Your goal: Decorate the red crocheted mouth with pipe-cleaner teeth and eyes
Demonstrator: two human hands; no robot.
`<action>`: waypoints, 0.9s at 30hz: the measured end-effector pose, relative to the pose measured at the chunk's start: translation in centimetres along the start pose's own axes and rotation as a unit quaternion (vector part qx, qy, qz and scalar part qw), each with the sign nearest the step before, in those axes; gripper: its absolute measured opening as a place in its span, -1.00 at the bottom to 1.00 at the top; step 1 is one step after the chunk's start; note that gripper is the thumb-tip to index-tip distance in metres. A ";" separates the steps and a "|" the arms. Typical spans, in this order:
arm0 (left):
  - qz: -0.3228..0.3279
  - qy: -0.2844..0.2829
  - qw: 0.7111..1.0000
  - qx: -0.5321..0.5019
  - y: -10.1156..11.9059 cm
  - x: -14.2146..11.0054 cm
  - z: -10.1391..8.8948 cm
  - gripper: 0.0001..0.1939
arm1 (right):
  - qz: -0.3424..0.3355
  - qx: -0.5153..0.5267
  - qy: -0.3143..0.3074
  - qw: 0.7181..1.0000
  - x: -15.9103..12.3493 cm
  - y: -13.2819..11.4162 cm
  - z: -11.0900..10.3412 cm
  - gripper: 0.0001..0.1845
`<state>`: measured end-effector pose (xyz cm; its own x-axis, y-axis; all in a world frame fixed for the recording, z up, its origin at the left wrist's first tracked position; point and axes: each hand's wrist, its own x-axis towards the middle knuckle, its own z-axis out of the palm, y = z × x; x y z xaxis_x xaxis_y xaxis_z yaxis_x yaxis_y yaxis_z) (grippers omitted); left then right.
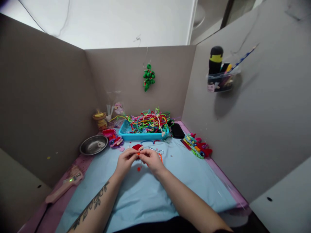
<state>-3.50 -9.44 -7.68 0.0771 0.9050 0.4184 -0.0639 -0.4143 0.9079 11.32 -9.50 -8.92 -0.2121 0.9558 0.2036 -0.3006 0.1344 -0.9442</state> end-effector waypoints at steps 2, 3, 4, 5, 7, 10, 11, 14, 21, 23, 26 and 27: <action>-0.041 0.013 0.998 -0.049 -0.6 0.0 0.4 -0.88 | 0.001 0.014 0.012 1.000 0.1 0.0 0.2 -0.83; -0.054 0.018 0.996 -0.066 -0.9 0.0 0.6 -0.86 | 0.003 0.024 0.019 1.000 0.1 0.0 0.4 -0.83; -0.064 0.022 0.994 -0.080 -1.2 -0.1 0.9 -0.84 | 0.005 0.035 0.026 0.999 0.1 0.0 0.5 -0.82; -0.077 0.027 0.992 -0.098 -1.4 -0.1 1.2 -0.81 | 0.007 0.046 0.032 0.998 0.1 -0.1 0.6 -0.81; -0.104 0.034 0.985 -0.135 -1.6 -0.3 1.7 -0.76 | 0.008 0.060 0.035 0.998 0.2 -0.1 0.8 -0.77; -0.149 0.032 0.972 -0.178 -1.4 -0.5 2.2 -0.72 | -0.002 0.068 0.028 0.997 0.3 -0.1 0.9 -0.72; -0.165 0.025 0.968 -0.188 -1.3 -0.6 2.3 -0.71 | -0.013 0.068 0.032 0.997 0.3 -0.1 0.9 -0.71; -0.204 0.003 0.956 -0.210 -1.0 -0.7 2.3 -0.69 | -0.059 0.046 0.055 0.996 0.3 0.0 0.9 -0.70; -0.220 -0.005 0.953 -0.209 -0.8 -0.9 2.2 -0.67 | -0.161 -0.095 0.056 0.981 -0.1 -0.5 0.9 -0.87; -0.210 -0.008 0.958 -0.195 -0.6 -0.9 2.1 -0.67 | -0.184 -0.120 0.061 0.974 0.0 -0.7 0.7 -0.90; -0.188 -0.015 0.968 -0.164 -0.2 -0.8 1.9 -0.67 | -0.177 -0.124 0.064 0.974 0.1 -0.8 0.4 -0.89; -0.179 -0.017 0.972 -0.149 -0.1 -0.8 1.8 -0.67 | -0.167 -0.113 0.066 0.977 0.2 -0.7 0.3 -0.88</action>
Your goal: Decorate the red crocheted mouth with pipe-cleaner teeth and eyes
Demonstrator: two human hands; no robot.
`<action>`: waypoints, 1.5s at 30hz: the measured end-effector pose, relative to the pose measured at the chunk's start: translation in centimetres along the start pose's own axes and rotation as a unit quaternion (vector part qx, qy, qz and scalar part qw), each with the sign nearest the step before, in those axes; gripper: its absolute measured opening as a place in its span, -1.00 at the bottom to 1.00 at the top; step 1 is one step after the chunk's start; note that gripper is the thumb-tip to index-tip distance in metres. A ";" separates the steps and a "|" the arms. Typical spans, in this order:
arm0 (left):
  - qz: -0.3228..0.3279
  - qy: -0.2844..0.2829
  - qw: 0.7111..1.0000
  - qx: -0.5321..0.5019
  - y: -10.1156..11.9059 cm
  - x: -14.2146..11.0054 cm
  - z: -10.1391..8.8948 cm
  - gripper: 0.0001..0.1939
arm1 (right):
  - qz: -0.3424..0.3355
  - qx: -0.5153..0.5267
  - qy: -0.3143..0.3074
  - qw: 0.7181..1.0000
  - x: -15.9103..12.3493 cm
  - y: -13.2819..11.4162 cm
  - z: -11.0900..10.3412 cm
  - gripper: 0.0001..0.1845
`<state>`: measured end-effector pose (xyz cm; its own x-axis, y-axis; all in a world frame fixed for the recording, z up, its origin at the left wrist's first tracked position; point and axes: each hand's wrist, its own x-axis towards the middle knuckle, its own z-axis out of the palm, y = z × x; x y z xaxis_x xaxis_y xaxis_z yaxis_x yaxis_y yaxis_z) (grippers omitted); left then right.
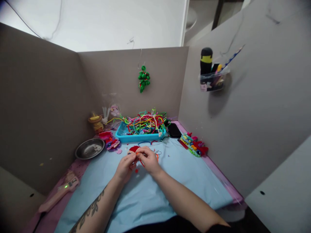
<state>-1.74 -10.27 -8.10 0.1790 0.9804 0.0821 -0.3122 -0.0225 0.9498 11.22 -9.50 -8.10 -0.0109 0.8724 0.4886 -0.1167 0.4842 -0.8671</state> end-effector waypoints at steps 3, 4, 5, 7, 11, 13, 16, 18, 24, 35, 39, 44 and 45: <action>0.035 0.012 0.998 0.051 0.3 0.1 -0.3 -0.72 | 0.064 0.069 0.001 0.996 0.1 0.5 0.0 -0.78; 0.047 0.023 0.997 0.062 0.3 0.1 -0.4 -0.76 | 0.091 0.100 -0.002 0.991 0.1 0.6 0.1 -0.74; 0.064 0.035 0.994 0.075 0.4 0.1 -0.5 -0.79 | 0.118 0.130 -0.009 0.984 0.1 0.7 0.1 -0.71; 0.116 0.053 0.984 0.121 0.6 0.2 -0.8 -0.81 | 0.160 0.175 -0.029 0.971 0.0 0.7 0.1 -0.66; 0.231 0.025 0.943 0.239 0.7 0.3 -1.3 -0.77 | 0.189 0.189 -0.088 0.960 -0.2 0.6 -0.1 -0.66; 0.257 0.008 0.933 0.254 0.6 0.4 -1.5 -0.82 | 0.193 0.178 -0.102 0.960 -0.3 0.6 -0.3 -0.66; 0.264 -0.001 0.928 0.263 0.6 0.4 -1.6 -0.86 | 0.205 0.166 -0.110 0.958 -0.4 0.6 -0.6 -0.63; 0.255 -0.004 0.929 0.267 0.6 0.3 -1.7 -0.88 | 0.214 0.170 -0.120 0.955 -0.4 0.5 -0.7 -0.61; 0.206 0.011 0.957 0.203 0.3 0.4 -1.9 -0.89 | 0.236 0.200 -0.133 0.942 -0.5 -0.2 -0.5 -0.65; 0.183 0.031 0.966 0.179 -0.3 0.5 -1.9 -0.80 | 0.232 0.165 -0.130 0.950 -0.8 -0.6 0.4 -0.82; 0.192 0.025 0.964 0.185 0.1 0.3 -1.9 -0.83 | 0.248 0.202 -0.128 0.939 -0.9 -0.8 0.4 -0.80; 0.213 -0.019 0.953 0.216 0.8 0.3 -2.0 -0.77 | 0.285 0.261 -0.147 0.911 -0.8 -0.9 -0.2 -0.82; 0.219 -0.024 0.950 0.221 0.8 0.4 -2.1 -0.79 | 0.294 0.270 -0.154 0.904 -0.8 -0.9 -0.2 -0.83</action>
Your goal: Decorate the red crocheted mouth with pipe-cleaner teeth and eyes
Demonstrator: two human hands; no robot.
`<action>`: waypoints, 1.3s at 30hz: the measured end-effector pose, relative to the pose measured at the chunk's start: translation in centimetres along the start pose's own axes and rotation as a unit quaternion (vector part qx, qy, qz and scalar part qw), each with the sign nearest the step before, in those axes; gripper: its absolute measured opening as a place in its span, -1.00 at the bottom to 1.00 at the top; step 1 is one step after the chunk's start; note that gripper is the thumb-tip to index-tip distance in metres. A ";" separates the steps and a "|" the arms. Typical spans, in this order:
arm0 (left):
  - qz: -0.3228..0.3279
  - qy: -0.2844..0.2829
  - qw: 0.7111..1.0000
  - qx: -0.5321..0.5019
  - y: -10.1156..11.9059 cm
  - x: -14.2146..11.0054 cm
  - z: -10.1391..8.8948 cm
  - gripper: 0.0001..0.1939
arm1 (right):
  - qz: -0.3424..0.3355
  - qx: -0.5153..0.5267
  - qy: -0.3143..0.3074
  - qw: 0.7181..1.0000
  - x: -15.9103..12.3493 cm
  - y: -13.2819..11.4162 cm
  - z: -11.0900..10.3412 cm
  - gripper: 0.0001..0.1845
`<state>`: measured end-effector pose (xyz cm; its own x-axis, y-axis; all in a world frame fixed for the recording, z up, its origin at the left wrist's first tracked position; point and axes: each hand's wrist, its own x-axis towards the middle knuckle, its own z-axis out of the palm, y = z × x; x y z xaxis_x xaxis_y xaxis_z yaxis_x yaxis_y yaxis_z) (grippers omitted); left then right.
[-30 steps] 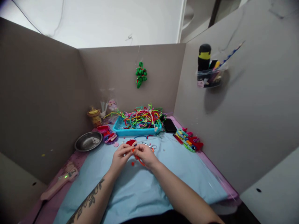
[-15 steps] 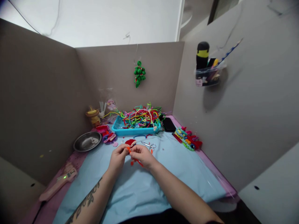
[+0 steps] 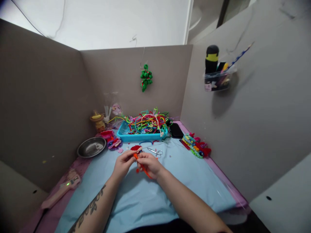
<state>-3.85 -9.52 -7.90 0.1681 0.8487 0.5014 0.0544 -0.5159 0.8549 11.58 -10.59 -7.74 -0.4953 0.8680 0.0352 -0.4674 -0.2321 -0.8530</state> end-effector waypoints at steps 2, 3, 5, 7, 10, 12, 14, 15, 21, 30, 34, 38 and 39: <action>0.019 0.005 1.000 0.015 -0.1 0.0 -0.1 -0.84 | 0.020 0.013 -0.015 1.000 0.0 -0.1 0.0 -0.82; 0.030 0.010 0.999 0.026 -0.1 0.0 -0.1 -0.86 | 0.028 0.016 -0.021 0.999 0.0 -0.1 0.0 -0.81; 0.059 0.021 0.997 0.051 -0.1 -0.1 -0.1 -0.88 | 0.036 0.013 -0.030 0.999 0.0 -0.1 0.1 -0.80; 0.087 0.030 0.993 0.070 0.1 -0.2 -0.1 -0.87 | 0.033 0.008 -0.029 0.999 0.0 -0.1 0.3 -0.79; 0.105 0.046 0.990 0.080 0.6 -0.3 -0.1 -0.86 | 0.019 0.000 -0.019 1.000 -0.1 -0.1 0.7 -0.77; 0.100 0.053 0.991 0.078 0.7 -0.3 0.0 -0.86 | 0.005 -0.011 -0.010 1.000 -0.1 -0.2 1.0 -0.74; 0.091 0.054 0.992 0.073 0.7 -0.3 0.0 -0.86 | -0.014 -0.029 0.000 0.999 -0.2 -0.1 1.1 -0.72; 0.086 0.054 0.992 0.070 0.6 -0.3 0.0 -0.86 | -0.025 -0.039 0.003 0.999 -0.2 -0.1 1.2 -0.72; 0.059 0.052 0.995 0.055 0.3 -0.3 0.1 -0.84 | -0.065 -0.087 0.007 0.994 -0.1 0.2 1.2 -0.75; 0.009 0.055 0.997 0.046 0.3 0.1 -0.3 -0.87 | -0.094 -0.143 0.039 0.985 -0.1 -0.6 1.1 -0.80; 0.026 0.040 0.993 0.108 0.8 0.2 -0.5 -0.90 | -0.135 -0.233 0.061 0.961 -0.4 -1.6 1.2 -0.78; 0.005 0.021 0.996 0.091 1.0 0.4 -0.4 -0.93 | -0.158 -0.343 0.146 0.914 -0.4 -2.2 1.0 -0.88; -0.011 0.011 0.997 0.077 0.9 0.4 -0.3 -0.91 | -0.153 -0.353 0.169 0.907 -0.4 -2.3 0.9 -0.87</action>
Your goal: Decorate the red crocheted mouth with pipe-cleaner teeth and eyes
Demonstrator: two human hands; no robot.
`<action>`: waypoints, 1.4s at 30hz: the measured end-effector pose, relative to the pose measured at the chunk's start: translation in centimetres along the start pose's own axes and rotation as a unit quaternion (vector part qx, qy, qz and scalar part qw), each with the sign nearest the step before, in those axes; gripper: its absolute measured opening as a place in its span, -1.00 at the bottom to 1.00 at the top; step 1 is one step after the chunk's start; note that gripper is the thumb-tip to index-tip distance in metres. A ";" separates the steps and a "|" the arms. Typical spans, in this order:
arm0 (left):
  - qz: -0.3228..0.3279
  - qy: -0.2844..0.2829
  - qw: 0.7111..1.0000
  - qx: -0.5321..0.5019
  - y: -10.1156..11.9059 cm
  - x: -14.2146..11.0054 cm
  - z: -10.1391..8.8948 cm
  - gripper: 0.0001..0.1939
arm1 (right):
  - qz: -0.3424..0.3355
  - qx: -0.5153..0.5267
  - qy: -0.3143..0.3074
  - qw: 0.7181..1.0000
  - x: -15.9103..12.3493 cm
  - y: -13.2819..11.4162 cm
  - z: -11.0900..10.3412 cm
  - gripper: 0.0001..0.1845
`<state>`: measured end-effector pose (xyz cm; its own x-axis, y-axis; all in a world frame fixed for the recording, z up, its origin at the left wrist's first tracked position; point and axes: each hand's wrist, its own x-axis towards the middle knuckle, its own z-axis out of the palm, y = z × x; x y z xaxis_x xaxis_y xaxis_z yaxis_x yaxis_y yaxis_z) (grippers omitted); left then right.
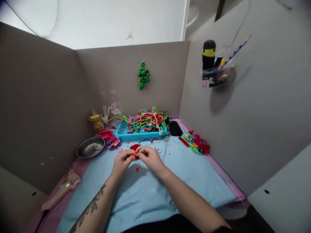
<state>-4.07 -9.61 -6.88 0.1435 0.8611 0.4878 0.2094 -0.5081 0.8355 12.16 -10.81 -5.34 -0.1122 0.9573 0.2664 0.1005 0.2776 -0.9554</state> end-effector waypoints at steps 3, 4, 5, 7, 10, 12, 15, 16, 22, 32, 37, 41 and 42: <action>-0.060 -0.023 0.997 -0.050 -0.6 0.1 0.3 -0.83 | 0.056 0.027 0.025 0.998 0.3 0.5 -0.2 -0.88; -0.080 -0.027 0.994 -0.069 -0.8 0.1 0.5 -0.80 | 0.082 0.055 0.023 0.995 0.5 0.7 -0.3 -0.89; -0.097 -0.028 0.991 -0.089 -1.0 0.0 0.6 -0.78 | 0.107 0.085 0.017 0.990 0.6 0.9 -0.3 -0.89; -0.124 -0.029 0.984 -0.123 -1.2 0.0 0.8 -0.75 | 0.148 0.131 0.001 0.980 0.9 1.3 -0.4 -0.88; -0.146 -0.030 0.979 -0.138 -1.2 0.0 1.0 -0.74 | 0.179 0.148 -0.025 0.972 1.1 1.8 -0.3 -0.83; -0.155 -0.033 0.978 -0.134 -1.1 0.1 1.0 -0.74 | 0.189 0.145 -0.034 0.971 1.1 1.9 -0.3 -0.81; -0.173 -0.045 0.974 -0.140 -1.3 0.3 0.8 -0.68 | 0.175 0.115 -0.033 0.977 0.9 2.1 -0.2 -0.83; -0.181 -0.045 0.972 -0.144 -1.5 0.4 0.7 -0.67 | 0.148 0.069 -0.033 0.986 0.9 2.1 -0.2 -0.86; -0.208 0.038 0.963 -0.164 -3.3 0.8 -0.3 -0.62 | -0.058 -0.287 -0.180 0.939 0.5 2.9 -0.9 -0.86; -0.219 0.086 0.954 -0.184 -3.6 0.9 -0.5 -0.64 | -0.034 -0.314 -0.232 0.920 0.7 4.0 -1.3 -0.84; -0.220 0.097 0.954 -0.182 -3.4 0.8 -0.6 -0.60 | -0.045 -0.320 -0.230 0.918 1.0 4.7 -1.4 -0.85; -0.212 0.097 0.957 -0.173 -3.3 0.8 -0.7 -0.57 | -0.070 -0.326 -0.232 0.914 1.0 4.6 -1.5 -0.83; -0.209 0.093 0.959 -0.170 -3.3 0.8 -0.7 -0.57 | -0.077 -0.325 -0.235 0.913 1.0 4.5 -1.6 -0.83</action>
<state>-5.34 -7.21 -9.04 -0.0661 0.9925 0.1028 -0.1200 -0.1102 0.9866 14.09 -8.48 -9.17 -0.5713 0.8047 0.1614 0.5956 0.5418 -0.5930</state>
